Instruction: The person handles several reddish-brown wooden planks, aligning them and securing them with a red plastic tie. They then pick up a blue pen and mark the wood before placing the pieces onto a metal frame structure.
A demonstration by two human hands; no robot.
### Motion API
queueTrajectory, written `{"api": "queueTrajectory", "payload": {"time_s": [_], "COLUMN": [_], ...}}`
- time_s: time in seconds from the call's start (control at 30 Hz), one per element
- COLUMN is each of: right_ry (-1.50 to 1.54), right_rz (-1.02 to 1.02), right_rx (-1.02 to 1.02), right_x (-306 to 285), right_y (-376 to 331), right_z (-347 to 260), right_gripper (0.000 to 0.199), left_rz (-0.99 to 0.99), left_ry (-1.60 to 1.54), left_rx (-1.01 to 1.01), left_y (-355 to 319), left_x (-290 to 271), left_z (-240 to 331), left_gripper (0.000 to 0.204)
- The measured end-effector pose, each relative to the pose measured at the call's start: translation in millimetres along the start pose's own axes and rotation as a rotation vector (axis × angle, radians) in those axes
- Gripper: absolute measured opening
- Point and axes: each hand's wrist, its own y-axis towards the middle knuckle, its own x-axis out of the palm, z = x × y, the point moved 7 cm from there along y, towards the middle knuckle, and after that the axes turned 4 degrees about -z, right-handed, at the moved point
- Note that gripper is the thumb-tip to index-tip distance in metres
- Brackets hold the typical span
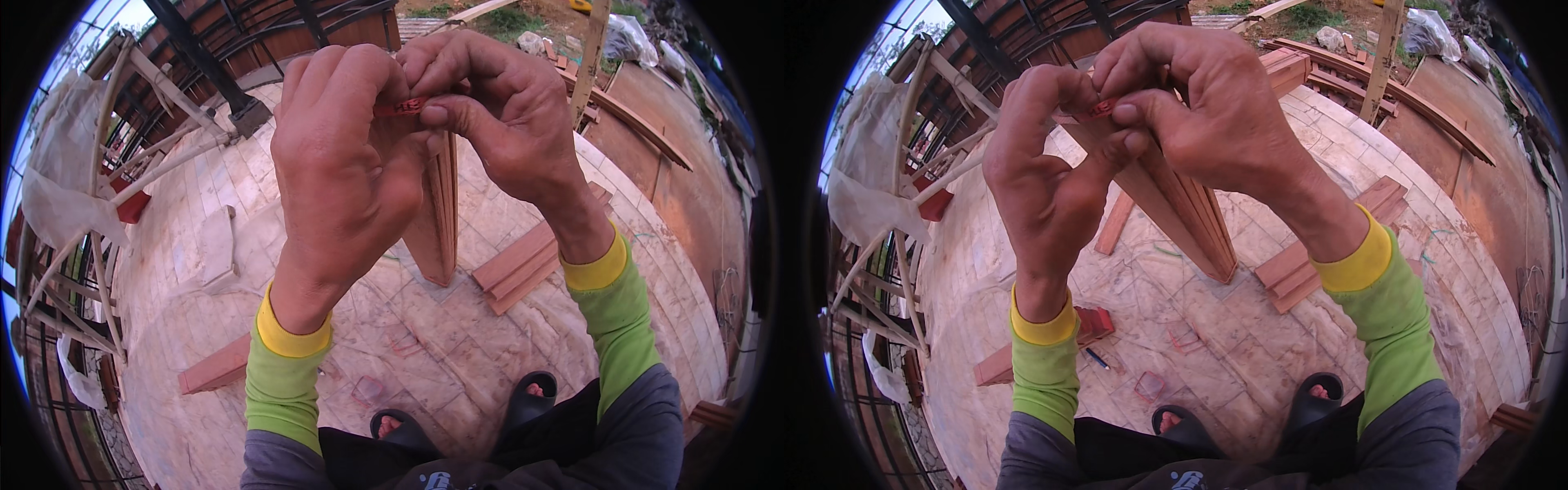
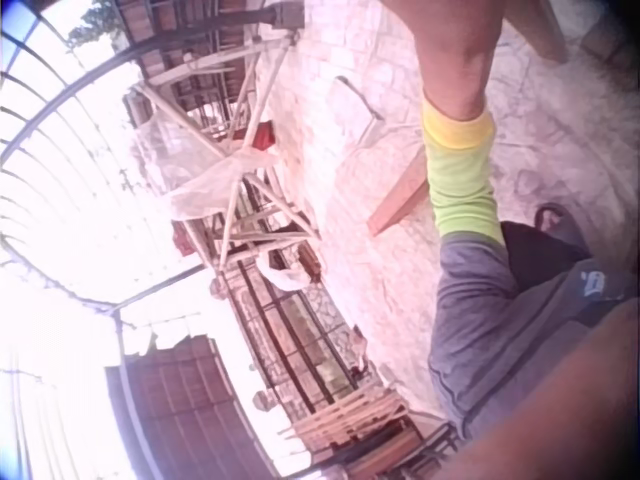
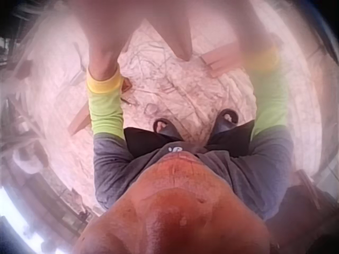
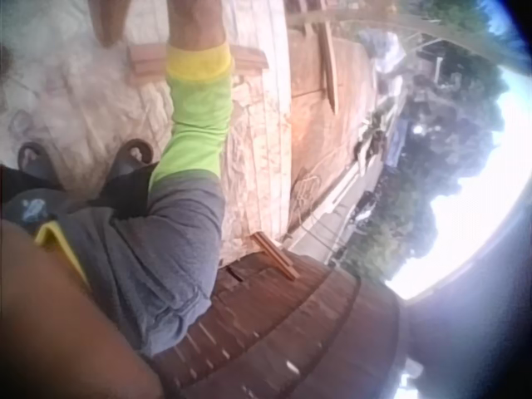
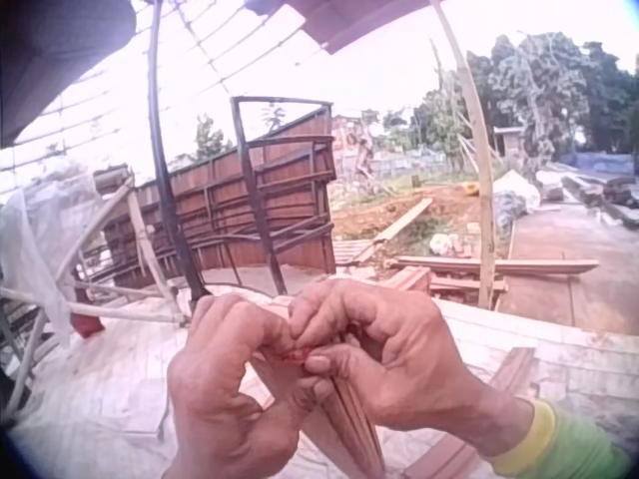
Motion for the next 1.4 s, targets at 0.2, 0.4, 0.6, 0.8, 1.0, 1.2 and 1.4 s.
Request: {"api": "queueTrajectory", "payload": {"time_s": [0.2, 0.4, 0.6, 0.8, 1.0, 1.2, 1.4], "right_ry": [0.068, 0.072, -0.027, -0.120, -0.091, -0.089, -0.047], "right_rz": [-0.092, -0.141, -0.094, -0.173, -0.205, 0.005, -0.102], "right_rx": [0.053, 0.075, 0.078, 0.084, 0.101, -0.056, -0.045], "right_x": [1.4, -5.3, -3.1, -4.4, -4.3, -7.1, -3.7], "right_y": [3.2, 4.1, 7.3, 9.6, 8.5, -2.4, -5.4], "right_z": [-0.4, 3.4, 0.0, -0.9, 0.4, -5.7, -7.2], "right_gripper": [0.010, 0.011, 0.006, 0.004, 0.005, 0.006, 0.004], "left_rz": [-0.002, -0.019, -0.029, 0.041, 0.052, 0.049, 0.062], "left_ry": [-0.224, -0.755, -0.843, -0.607, -0.479, -0.408, -0.437], "left_rx": [-0.070, -0.167, -0.156, -0.026, 0.002, 0.030, 0.022], "left_y": [-3.5, -7.5, -7.9, -4.3, -1.1, -2.0, -6.6], "left_x": [0.4, 18.2, 18.9, 14.5, 11.7, 13.4, 9.6], "left_z": [-12.0, -30.7, -38.1, -31.3, -21.0, -14.6, -11.9], "left_gripper": [0.034, 0.030, 0.027, 0.027, 0.026, 0.025, 0.023]}}
